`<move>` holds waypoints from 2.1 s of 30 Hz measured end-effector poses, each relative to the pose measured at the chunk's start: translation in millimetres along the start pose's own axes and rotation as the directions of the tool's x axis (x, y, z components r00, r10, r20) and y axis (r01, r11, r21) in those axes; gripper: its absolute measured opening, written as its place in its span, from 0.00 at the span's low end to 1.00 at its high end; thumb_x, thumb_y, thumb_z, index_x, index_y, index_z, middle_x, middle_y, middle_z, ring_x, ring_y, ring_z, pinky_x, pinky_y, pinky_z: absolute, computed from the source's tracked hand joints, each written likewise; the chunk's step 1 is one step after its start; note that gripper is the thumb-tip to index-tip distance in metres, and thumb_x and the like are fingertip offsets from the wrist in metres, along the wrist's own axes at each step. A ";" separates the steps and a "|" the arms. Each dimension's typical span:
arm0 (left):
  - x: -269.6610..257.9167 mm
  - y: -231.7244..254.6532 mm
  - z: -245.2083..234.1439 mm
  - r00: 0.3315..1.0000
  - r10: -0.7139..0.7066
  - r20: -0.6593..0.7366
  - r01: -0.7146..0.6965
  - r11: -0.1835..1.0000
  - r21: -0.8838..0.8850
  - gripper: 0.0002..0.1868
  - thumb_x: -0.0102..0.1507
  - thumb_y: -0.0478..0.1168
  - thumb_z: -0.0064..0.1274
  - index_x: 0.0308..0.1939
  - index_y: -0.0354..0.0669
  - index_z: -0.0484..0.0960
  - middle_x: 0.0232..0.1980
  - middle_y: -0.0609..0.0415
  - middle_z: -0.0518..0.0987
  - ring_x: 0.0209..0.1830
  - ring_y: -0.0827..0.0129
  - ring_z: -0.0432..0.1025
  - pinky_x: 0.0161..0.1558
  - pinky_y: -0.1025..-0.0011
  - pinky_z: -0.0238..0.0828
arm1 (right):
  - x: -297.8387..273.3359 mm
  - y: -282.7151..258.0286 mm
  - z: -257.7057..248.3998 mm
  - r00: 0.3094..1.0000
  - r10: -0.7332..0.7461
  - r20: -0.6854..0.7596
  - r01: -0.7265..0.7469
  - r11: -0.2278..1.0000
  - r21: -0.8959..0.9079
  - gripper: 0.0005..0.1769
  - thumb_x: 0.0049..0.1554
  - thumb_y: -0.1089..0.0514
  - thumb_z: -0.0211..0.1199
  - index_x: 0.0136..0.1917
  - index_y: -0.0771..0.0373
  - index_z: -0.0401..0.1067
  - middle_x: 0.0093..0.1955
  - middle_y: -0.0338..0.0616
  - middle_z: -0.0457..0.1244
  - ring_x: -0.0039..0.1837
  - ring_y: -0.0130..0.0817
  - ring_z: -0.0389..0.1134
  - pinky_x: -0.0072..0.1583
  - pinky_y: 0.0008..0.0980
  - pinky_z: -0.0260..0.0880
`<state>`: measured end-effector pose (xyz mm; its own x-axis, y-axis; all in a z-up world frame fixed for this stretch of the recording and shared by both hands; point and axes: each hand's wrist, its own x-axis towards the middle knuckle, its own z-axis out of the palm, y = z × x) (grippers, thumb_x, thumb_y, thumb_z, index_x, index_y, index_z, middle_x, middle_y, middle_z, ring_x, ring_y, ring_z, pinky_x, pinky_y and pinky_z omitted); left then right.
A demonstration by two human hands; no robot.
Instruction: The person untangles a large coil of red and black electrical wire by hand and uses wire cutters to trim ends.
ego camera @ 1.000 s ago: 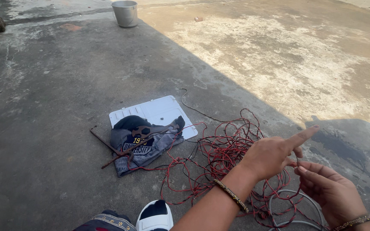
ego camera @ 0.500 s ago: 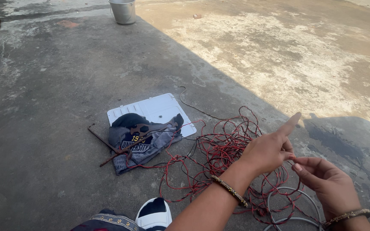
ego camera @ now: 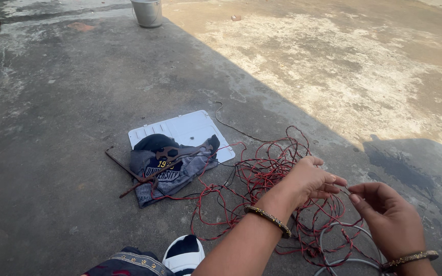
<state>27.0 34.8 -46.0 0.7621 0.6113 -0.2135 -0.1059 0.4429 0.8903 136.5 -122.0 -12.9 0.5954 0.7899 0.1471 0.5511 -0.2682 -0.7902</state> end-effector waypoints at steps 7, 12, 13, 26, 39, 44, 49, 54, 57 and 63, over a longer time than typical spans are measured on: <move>-30.8 26.5 8.1 0.845 0.473 0.251 -0.519 0.837 0.174 0.45 0.61 0.20 0.50 0.81 0.41 0.57 0.49 0.45 0.83 0.48 0.71 0.76 0.49 0.73 0.74 | 16.8 31.5 -0.3 0.997 0.079 0.010 -0.077 0.926 0.370 0.20 0.56 0.67 0.67 0.61 0.69 0.69 0.49 0.51 0.71 0.52 0.34 0.72 0.54 0.32 0.71; -32.7 22.0 12.9 0.849 0.442 0.291 -0.517 0.808 0.282 0.48 0.62 0.24 0.55 0.83 0.48 0.53 0.48 0.47 0.83 0.47 0.71 0.76 0.51 0.73 0.75 | 19.4 36.3 -3.9 0.994 0.091 0.066 -0.111 0.862 0.495 0.20 0.55 0.70 0.64 0.60 0.70 0.66 0.49 0.50 0.70 0.54 0.34 0.72 0.56 0.31 0.71; -31.7 19.8 12.7 0.858 0.427 0.286 -0.502 0.816 0.286 0.48 0.62 0.24 0.55 0.84 0.48 0.52 0.47 0.47 0.83 0.47 0.71 0.76 0.51 0.72 0.75 | 19.6 36.7 -3.8 0.994 0.091 0.068 -0.113 0.863 0.493 0.20 0.54 0.71 0.64 0.60 0.69 0.66 0.49 0.50 0.70 0.54 0.34 0.72 0.56 0.32 0.71; -13.8 0.2 4.0 0.862 0.453 0.226 -0.505 0.804 0.315 0.53 0.62 0.30 0.59 0.84 0.38 0.42 0.45 0.47 0.83 0.45 0.70 0.77 0.50 0.72 0.75 | 20.8 40.3 -3.2 0.994 0.065 0.086 -0.098 0.876 0.472 0.20 0.55 0.69 0.66 0.60 0.69 0.67 0.48 0.48 0.69 0.52 0.33 0.70 0.53 0.32 0.70; -14.2 0.1 2.9 0.863 0.421 0.281 -0.472 0.868 0.150 0.54 0.63 0.27 0.54 0.85 0.39 0.37 0.49 0.47 0.83 0.48 0.70 0.77 0.51 0.71 0.74 | 16.9 32.7 -2.1 0.995 0.057 0.077 -0.087 0.881 0.466 0.21 0.54 0.69 0.65 0.60 0.69 0.67 0.48 0.48 0.69 0.52 0.32 0.71 0.54 0.31 0.70; -19.9 -0.1 6.3 0.865 0.430 0.258 -0.479 0.860 0.174 0.53 0.62 0.29 0.58 0.85 0.39 0.43 0.46 0.46 0.83 0.47 0.69 0.77 0.51 0.71 0.75 | 13.7 27.7 -2.4 0.993 0.085 0.078 -0.112 0.881 0.461 0.20 0.55 0.69 0.65 0.61 0.69 0.67 0.49 0.49 0.70 0.51 0.33 0.70 0.53 0.33 0.70; -23.0 2.6 7.6 0.844 0.461 0.273 -0.500 0.861 0.092 0.54 0.61 0.29 0.59 0.86 0.40 0.43 0.47 0.46 0.82 0.48 0.70 0.76 0.51 0.72 0.74 | 13.1 21.5 -3.3 0.976 0.175 0.132 -0.219 0.807 0.548 0.18 0.57 0.66 0.63 0.61 0.67 0.68 0.50 0.47 0.69 0.51 0.32 0.71 0.54 0.33 0.70; -20.6 -2.4 8.1 0.835 0.481 0.267 -0.508 0.860 0.038 0.55 0.61 0.29 0.60 0.86 0.38 0.43 0.47 0.45 0.81 0.48 0.69 0.77 0.50 0.72 0.75 | 14.8 29.9 -5.7 0.928 0.235 0.290 -0.371 0.677 0.636 0.13 0.62 0.61 0.60 0.59 0.66 0.71 0.52 0.43 0.69 0.49 0.29 0.68 0.53 0.32 0.70; -22.7 -3.7 7.9 0.863 0.462 0.207 -0.489 0.866 0.104 0.58 0.60 0.30 0.60 0.85 0.33 0.37 0.47 0.44 0.82 0.47 0.68 0.78 0.49 0.72 0.75 | 15.9 34.2 -3.6 0.933 0.255 0.256 -0.360 0.704 0.612 0.12 0.61 0.62 0.61 0.58 0.66 0.72 0.51 0.42 0.69 0.49 0.27 0.69 0.53 0.30 0.69; -24.7 0.3 12.3 0.936 0.353 0.012 -0.334 0.874 0.353 0.70 0.56 0.32 0.64 0.77 0.29 0.15 0.43 0.45 0.84 0.42 0.67 0.79 0.47 0.73 0.76 | 8.3 22.8 3.8 0.999 0.032 0.019 -0.037 0.950 0.310 0.14 0.54 0.61 0.70 0.53 0.69 0.76 0.45 0.45 0.71 0.48 0.29 0.72 0.50 0.28 0.72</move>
<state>16.0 11.8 -35.5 0.6831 0.7206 0.1191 -0.1218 -0.0484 0.9914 151.8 -119.4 -32.0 0.6016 0.7912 0.1102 0.3204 -0.1127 -0.9406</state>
